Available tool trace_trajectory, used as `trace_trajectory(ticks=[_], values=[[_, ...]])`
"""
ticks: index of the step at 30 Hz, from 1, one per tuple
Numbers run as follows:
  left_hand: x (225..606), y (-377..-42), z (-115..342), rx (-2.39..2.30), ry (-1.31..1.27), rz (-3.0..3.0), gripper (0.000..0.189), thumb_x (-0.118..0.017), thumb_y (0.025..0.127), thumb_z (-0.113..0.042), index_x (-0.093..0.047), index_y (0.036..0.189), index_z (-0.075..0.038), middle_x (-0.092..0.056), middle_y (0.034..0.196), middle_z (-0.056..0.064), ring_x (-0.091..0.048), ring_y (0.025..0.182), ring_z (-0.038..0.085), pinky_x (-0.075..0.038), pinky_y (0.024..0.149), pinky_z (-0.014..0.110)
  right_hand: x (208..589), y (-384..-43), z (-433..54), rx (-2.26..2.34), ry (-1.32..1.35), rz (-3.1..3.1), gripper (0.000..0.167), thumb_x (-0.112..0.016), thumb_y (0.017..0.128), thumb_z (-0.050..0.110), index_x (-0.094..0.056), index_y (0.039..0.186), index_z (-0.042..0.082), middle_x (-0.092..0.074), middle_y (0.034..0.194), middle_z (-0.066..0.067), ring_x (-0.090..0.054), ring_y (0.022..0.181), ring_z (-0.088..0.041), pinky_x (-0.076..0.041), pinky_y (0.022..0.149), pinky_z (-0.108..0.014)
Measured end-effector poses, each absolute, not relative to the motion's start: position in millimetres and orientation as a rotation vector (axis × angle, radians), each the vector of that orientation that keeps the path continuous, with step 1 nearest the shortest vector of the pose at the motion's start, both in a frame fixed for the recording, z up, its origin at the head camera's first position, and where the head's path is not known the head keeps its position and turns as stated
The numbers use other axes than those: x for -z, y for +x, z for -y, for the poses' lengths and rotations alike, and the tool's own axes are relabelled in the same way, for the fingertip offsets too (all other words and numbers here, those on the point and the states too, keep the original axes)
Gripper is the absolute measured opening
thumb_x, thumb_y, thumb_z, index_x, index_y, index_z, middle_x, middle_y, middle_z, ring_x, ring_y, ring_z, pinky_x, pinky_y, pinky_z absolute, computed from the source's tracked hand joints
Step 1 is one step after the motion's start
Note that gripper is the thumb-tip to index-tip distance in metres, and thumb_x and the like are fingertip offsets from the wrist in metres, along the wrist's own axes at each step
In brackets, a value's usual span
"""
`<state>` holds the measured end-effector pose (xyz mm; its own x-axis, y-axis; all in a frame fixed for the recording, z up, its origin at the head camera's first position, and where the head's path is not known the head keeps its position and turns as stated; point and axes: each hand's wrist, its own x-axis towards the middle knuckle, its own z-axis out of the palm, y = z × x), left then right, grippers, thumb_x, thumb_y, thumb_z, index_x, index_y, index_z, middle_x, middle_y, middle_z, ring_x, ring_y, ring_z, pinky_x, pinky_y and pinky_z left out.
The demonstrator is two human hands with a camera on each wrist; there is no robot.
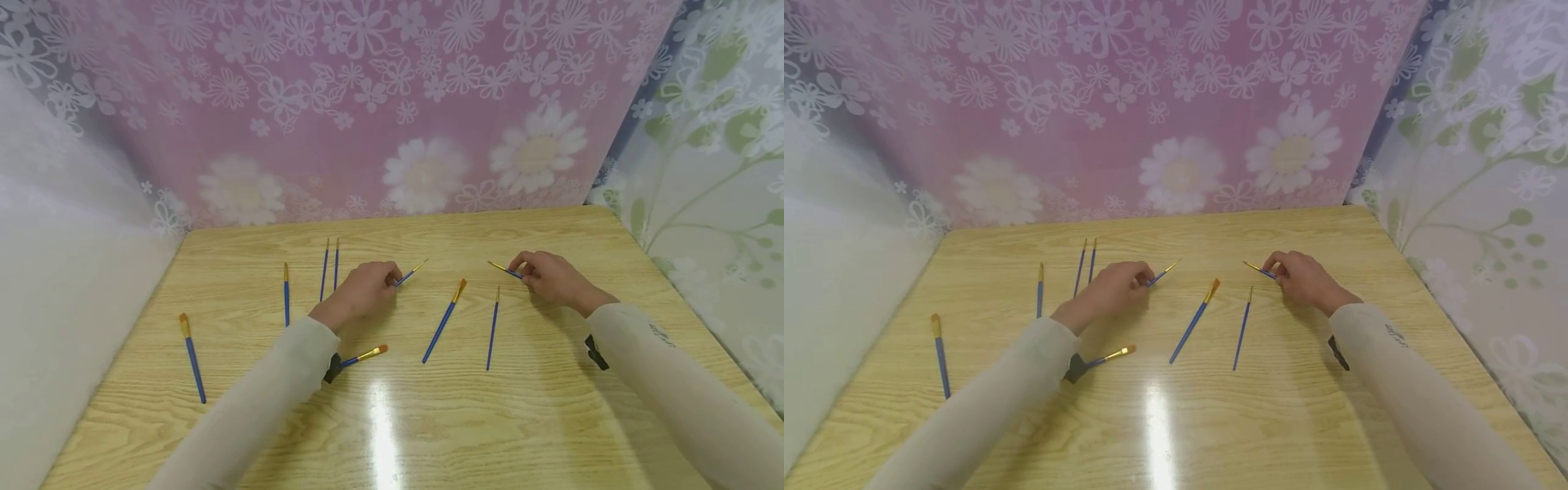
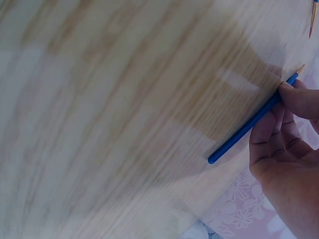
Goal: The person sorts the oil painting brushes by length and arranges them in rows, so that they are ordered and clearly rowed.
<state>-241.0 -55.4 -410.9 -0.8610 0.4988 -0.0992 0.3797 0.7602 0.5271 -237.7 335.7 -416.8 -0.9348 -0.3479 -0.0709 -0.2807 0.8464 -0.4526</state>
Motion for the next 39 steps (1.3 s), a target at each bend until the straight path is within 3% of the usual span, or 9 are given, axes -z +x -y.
trace_trajectory(ticks=[4, 8, 19, 39], values=[[409.3, -244.6, 65.8, -0.809, 0.596, -2.731, 0.030, -0.063, 0.112, -0.014, -0.062, 0.141, -0.015, -0.073, 0.127, 0.011, -0.070, 0.108, 0.028, -0.058, 0.092, 0.044, 418.4, -238.2, -336.7, 0.663, -0.495, -2.875, 0.027, -0.060, 0.106, -0.004, -0.067, 0.131, 0.000, -0.072, 0.113, -0.023, -0.072, 0.099, -0.035, -0.058, 0.084, -0.053], [409.9, -247.1, 77.1, -0.851, 0.555, -2.767, 0.025, -0.061, 0.113, -0.013, -0.064, 0.138, -0.014, -0.073, 0.128, 0.012, -0.070, 0.104, 0.029, -0.057, 0.084, 0.042, 419.0, -237.7, -337.4, 0.663, -0.500, -2.875, 0.026, -0.060, 0.106, -0.005, -0.067, 0.131, -0.001, -0.072, 0.112, -0.024, -0.071, 0.099, -0.035, -0.058, 0.084, -0.055], [419.8, -257.8, 96.0, -0.897, 0.341, -2.887, 0.026, -0.063, 0.112, -0.019, -0.070, 0.135, -0.009, -0.074, 0.126, 0.013, -0.071, 0.111, 0.031, -0.058, 0.095, 0.046, 421.2, -237.7, -338.6, 0.674, -0.493, -2.872, 0.026, -0.060, 0.106, -0.005, -0.067, 0.131, 0.000, -0.072, 0.112, -0.022, -0.071, 0.098, -0.034, -0.058, 0.085, -0.054], [425.8, -264.5, 112.7, -0.606, 0.324, -3.013, 0.031, -0.063, 0.111, -0.026, -0.071, 0.139, -0.013, -0.068, 0.128, 0.011, -0.066, 0.112, 0.030, -0.058, 0.098, 0.050, 418.6, -239.1, -337.1, 0.673, -0.503, -2.870, 0.027, -0.061, 0.105, -0.006, -0.067, 0.130, -0.001, -0.072, 0.110, -0.022, -0.070, 0.095, -0.032, -0.058, 0.082, -0.051]])
